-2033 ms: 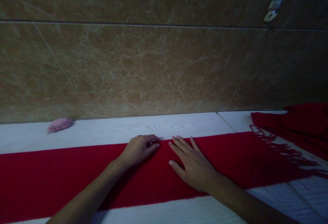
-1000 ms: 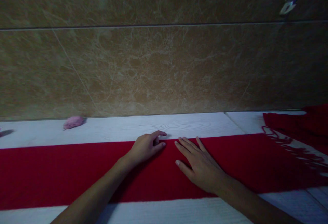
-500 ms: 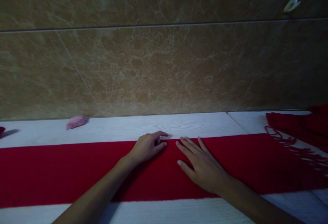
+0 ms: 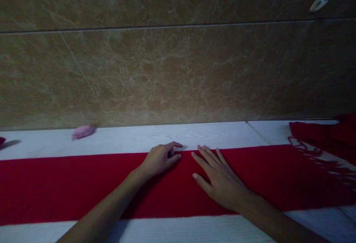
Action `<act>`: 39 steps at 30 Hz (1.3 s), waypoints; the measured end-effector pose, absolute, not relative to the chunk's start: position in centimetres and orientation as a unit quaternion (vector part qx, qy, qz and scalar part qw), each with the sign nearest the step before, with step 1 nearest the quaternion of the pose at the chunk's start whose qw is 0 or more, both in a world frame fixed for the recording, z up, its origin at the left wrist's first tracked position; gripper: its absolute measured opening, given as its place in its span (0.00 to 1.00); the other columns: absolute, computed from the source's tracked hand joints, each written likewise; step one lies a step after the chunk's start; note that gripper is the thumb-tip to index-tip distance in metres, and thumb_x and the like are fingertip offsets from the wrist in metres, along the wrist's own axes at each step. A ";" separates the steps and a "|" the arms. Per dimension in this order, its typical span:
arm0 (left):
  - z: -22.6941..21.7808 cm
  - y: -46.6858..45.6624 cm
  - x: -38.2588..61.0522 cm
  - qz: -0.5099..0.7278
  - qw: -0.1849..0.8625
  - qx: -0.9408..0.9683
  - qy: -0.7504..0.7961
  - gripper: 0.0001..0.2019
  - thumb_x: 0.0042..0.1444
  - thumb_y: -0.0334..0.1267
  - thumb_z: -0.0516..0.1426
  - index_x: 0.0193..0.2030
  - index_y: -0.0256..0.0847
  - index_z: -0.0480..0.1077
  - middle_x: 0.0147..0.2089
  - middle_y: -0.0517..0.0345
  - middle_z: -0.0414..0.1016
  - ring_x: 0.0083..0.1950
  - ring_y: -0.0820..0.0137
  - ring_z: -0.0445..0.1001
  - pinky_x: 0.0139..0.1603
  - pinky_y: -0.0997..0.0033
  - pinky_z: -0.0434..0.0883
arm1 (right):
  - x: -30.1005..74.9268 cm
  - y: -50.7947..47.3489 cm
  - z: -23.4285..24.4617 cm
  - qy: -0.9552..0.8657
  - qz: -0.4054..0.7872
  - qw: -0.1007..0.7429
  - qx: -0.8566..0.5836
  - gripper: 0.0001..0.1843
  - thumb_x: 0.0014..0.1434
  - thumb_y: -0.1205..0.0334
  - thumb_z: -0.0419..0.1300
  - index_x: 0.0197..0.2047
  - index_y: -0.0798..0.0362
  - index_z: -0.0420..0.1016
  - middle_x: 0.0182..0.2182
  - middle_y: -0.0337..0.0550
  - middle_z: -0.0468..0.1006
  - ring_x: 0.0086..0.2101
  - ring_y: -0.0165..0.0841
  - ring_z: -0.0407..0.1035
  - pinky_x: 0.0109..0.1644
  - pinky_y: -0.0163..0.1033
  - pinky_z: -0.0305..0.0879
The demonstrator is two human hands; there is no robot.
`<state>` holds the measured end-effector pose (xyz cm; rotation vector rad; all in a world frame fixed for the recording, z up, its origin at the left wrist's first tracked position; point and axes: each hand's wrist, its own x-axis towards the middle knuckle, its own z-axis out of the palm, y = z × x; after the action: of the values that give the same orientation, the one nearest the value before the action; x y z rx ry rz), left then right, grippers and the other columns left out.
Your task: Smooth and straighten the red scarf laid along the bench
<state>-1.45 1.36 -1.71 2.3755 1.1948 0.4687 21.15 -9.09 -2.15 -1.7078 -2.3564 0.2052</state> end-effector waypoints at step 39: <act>-1.1 1.0 -1.4 0.162 0.206 0.871 0.416 0.14 0.64 0.43 0.56 0.54 0.47 0.77 0.39 0.59 0.82 0.39 0.67 0.77 0.44 0.70 0.70 | 21.4 -9.2 -1.5 -0.807 0.112 0.086 -0.573 0.34 0.71 0.43 0.46 0.74 0.50 0.54 0.73 0.44 0.49 0.72 0.42 0.39 0.74 0.63 0.31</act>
<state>-1.40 0.98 -1.10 2.4258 1.1598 0.4523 21.43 -9.17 -1.50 -1.7087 -2.4047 0.3334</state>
